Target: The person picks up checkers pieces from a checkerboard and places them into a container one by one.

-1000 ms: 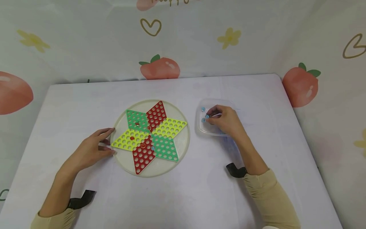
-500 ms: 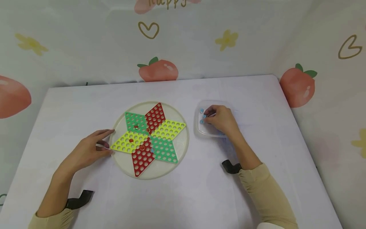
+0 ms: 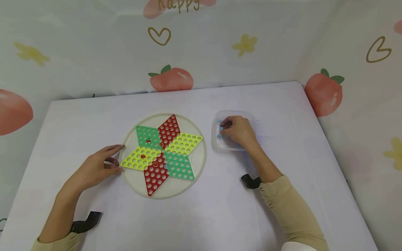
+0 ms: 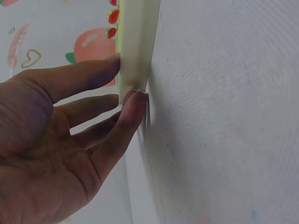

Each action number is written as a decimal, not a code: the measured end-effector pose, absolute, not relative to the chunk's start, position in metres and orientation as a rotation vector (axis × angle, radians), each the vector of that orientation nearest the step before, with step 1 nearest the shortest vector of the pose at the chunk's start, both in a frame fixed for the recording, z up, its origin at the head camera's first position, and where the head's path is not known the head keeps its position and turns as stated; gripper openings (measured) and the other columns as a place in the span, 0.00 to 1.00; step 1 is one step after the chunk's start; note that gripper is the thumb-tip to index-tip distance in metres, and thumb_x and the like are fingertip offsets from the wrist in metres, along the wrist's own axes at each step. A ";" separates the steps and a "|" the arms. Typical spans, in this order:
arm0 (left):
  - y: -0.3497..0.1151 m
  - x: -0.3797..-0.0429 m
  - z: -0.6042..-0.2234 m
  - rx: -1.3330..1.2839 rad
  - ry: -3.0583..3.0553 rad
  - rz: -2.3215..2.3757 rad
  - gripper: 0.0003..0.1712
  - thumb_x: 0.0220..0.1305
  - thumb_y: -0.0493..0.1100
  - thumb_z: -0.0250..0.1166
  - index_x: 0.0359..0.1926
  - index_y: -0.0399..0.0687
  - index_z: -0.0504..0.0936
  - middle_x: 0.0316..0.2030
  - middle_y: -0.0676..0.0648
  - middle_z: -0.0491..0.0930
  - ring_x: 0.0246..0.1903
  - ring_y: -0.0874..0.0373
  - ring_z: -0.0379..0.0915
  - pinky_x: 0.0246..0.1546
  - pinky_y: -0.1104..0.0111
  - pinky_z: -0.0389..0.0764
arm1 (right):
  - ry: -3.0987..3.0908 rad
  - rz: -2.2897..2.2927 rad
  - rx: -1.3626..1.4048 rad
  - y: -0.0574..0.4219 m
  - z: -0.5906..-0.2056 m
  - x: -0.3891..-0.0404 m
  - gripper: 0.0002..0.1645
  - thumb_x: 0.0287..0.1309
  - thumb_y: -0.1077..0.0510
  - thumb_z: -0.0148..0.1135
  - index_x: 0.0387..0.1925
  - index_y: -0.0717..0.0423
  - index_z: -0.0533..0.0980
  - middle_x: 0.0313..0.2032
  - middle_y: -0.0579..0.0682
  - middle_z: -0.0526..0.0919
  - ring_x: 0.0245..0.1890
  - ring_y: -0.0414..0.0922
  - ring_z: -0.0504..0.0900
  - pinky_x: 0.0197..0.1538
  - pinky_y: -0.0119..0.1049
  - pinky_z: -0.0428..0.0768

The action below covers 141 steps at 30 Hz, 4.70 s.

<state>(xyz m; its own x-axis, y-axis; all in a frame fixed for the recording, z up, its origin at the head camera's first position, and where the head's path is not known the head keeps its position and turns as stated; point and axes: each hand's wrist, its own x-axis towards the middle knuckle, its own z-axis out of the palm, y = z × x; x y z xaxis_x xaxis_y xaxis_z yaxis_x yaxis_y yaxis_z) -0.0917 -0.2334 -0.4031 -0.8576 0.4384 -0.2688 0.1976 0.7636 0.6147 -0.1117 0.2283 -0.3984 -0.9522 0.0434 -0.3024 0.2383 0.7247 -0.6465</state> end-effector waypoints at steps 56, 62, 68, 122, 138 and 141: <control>-0.234 -0.090 -0.406 0.468 2.558 0.806 0.43 0.56 0.36 0.73 0.72 0.37 0.64 0.63 0.36 0.69 0.38 0.54 0.77 0.38 0.67 0.82 | 2.493 -1.698 0.192 0.218 -0.364 -0.096 0.20 0.61 0.53 0.68 0.50 0.61 0.80 0.42 0.48 0.83 0.43 0.56 0.80 0.45 0.37 0.79; -0.234 -0.090 -0.405 0.481 2.558 0.832 0.43 0.57 0.35 0.72 0.72 0.36 0.64 0.64 0.36 0.69 0.38 0.54 0.78 0.39 0.65 0.82 | 2.452 -1.728 0.180 0.208 -0.361 -0.094 0.19 0.61 0.52 0.69 0.48 0.59 0.80 0.42 0.49 0.83 0.42 0.52 0.81 0.47 0.39 0.80; -0.232 -0.089 -0.404 0.498 2.558 0.860 0.43 0.56 0.34 0.73 0.71 0.34 0.64 0.68 0.35 0.64 0.39 0.54 0.78 0.40 0.63 0.82 | 2.433 -1.742 0.114 0.197 -0.359 -0.089 0.18 0.60 0.53 0.70 0.47 0.59 0.81 0.42 0.51 0.84 0.41 0.54 0.81 0.45 0.36 0.81; -0.230 -0.088 -0.405 0.471 2.556 0.845 0.44 0.57 0.34 0.72 0.72 0.35 0.63 0.68 0.35 0.64 0.40 0.53 0.77 0.42 0.61 0.83 | 2.391 -1.525 -0.531 0.097 -0.419 -0.066 0.18 0.50 0.62 0.76 0.45 0.56 0.83 0.41 0.45 0.86 0.42 0.44 0.80 0.49 0.37 0.80; -0.231 -0.088 -0.405 0.472 2.555 0.847 0.44 0.58 0.35 0.72 0.72 0.35 0.63 0.68 0.35 0.64 0.40 0.53 0.77 0.42 0.60 0.82 | 2.597 -1.102 -0.655 0.084 -0.422 -0.065 0.13 0.48 0.56 0.78 0.39 0.49 0.87 0.35 0.40 0.85 0.37 0.38 0.78 0.48 0.34 0.75; -0.231 -0.088 -0.404 0.474 2.559 0.846 0.44 0.57 0.35 0.72 0.72 0.35 0.63 0.68 0.35 0.64 0.40 0.53 0.77 0.41 0.62 0.82 | 2.620 -1.098 -0.654 0.082 -0.422 -0.065 0.13 0.47 0.55 0.78 0.38 0.49 0.88 0.34 0.40 0.85 0.35 0.37 0.78 0.46 0.33 0.76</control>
<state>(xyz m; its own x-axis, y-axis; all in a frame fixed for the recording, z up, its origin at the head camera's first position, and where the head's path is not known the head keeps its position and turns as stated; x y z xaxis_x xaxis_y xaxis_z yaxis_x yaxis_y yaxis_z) -0.0877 -0.2312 -0.4044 -0.8614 0.4326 -0.2661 0.1888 0.7591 0.6230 -0.0649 0.0818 -0.4219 -0.8752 -0.4825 -0.0352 -0.3134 0.6208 -0.7186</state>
